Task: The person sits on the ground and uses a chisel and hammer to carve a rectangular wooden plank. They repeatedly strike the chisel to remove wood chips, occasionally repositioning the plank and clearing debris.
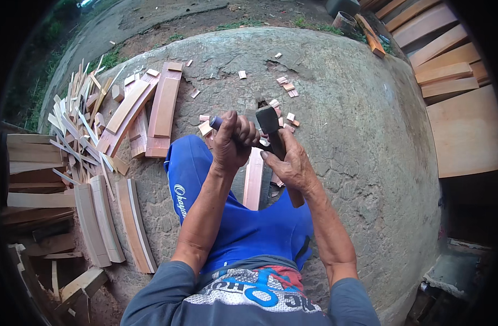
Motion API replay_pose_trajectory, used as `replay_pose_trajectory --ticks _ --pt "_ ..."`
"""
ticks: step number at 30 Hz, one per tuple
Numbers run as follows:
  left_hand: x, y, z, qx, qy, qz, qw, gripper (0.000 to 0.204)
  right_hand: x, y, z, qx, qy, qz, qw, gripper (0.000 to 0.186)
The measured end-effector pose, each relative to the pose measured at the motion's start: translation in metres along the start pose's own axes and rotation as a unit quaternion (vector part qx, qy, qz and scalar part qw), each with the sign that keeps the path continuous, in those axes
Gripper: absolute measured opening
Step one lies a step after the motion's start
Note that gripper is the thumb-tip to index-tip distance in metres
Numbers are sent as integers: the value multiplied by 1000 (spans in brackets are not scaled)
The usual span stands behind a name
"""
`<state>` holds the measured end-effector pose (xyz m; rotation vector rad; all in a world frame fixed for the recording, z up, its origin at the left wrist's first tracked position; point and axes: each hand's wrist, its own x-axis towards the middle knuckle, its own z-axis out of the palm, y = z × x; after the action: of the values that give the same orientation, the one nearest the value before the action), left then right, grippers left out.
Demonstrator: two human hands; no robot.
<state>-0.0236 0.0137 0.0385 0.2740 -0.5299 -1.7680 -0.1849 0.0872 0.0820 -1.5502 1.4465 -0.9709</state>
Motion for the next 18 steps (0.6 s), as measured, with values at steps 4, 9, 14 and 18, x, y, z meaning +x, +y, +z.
replay_pose_trajectory --ticks 4,9,14,18 --pt "-4 0 9 46 20 6 999 46 3 12 -4 -56 -35 19 998 49" --pt "4 12 -16 378 24 130 916 44 -18 0 -12 -1 13 94 996 41" --pt "14 -28 -72 412 26 72 908 45 -26 5 -22 34 21 134 990 39" --pt "17 -41 -70 417 31 71 905 44 -31 -8 -22 44 9 164 985 38"
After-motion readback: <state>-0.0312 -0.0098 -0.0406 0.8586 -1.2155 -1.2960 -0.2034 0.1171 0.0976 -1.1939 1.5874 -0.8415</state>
